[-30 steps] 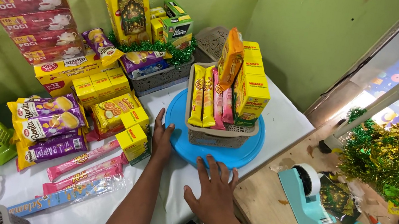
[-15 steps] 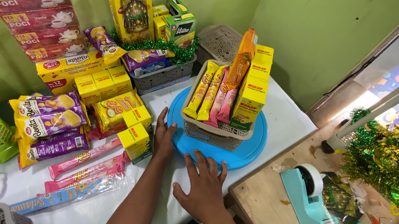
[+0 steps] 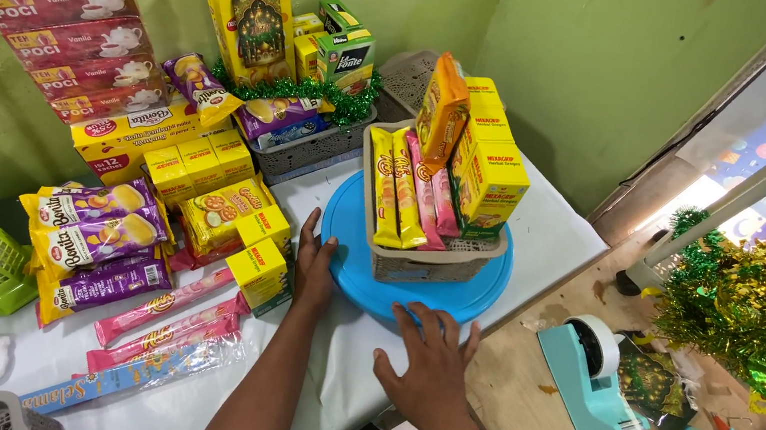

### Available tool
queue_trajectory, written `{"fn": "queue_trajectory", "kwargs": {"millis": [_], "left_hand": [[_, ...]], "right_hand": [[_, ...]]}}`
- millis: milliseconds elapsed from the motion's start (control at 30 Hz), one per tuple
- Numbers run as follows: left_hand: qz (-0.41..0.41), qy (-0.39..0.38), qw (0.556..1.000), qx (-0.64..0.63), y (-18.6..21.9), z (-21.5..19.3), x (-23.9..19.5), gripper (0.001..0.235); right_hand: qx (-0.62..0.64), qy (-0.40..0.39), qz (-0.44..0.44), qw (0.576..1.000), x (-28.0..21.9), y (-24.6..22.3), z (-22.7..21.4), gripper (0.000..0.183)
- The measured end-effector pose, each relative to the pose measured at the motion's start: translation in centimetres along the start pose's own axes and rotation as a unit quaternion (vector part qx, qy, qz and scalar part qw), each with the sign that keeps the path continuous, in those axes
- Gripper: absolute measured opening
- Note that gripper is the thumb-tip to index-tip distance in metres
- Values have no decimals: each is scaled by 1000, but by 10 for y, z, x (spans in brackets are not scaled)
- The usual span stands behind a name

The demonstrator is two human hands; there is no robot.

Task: Arrange and secure various snack packages into a gift hamper using tape.

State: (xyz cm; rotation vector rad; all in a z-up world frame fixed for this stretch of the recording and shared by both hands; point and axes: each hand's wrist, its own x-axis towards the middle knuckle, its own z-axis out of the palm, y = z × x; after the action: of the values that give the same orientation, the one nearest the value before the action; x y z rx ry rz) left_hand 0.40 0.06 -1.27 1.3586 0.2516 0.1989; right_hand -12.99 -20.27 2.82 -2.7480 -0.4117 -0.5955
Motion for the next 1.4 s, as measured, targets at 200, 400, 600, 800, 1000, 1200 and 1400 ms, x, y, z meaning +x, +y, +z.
{"fn": "queue_trajectory", "kwargs": {"millis": [200, 400, 600, 800, 1000, 1200, 1400], "left_hand": [[11, -9, 1000, -9, 0, 0, 1, 78], [83, -53, 995, 3, 9, -2, -14, 65], [73, -49, 996, -11, 11, -1, -17, 65], [48, -42, 997, -40, 18, -4, -17, 71], [-4, 0, 1000, -24, 11, -2, -6, 72], [26, -32, 999, -18, 9, -6, -8, 76], [-11, -30, 999, 9, 13, -7, -6, 84]], "right_hand": [[11, 29, 60, 998, 0, 50, -3, 47], [76, 14, 136, 988, 19, 77, -20, 37], [101, 44, 146, 983, 39, 108, -6, 37], [127, 61, 142, 980, 44, 115, -4, 37], [133, 35, 106, 985, 32, 141, 11, 49], [89, 41, 108, 989, 22, 128, 0, 53], [99, 54, 53, 992, 29, 15, -40, 17]]}}
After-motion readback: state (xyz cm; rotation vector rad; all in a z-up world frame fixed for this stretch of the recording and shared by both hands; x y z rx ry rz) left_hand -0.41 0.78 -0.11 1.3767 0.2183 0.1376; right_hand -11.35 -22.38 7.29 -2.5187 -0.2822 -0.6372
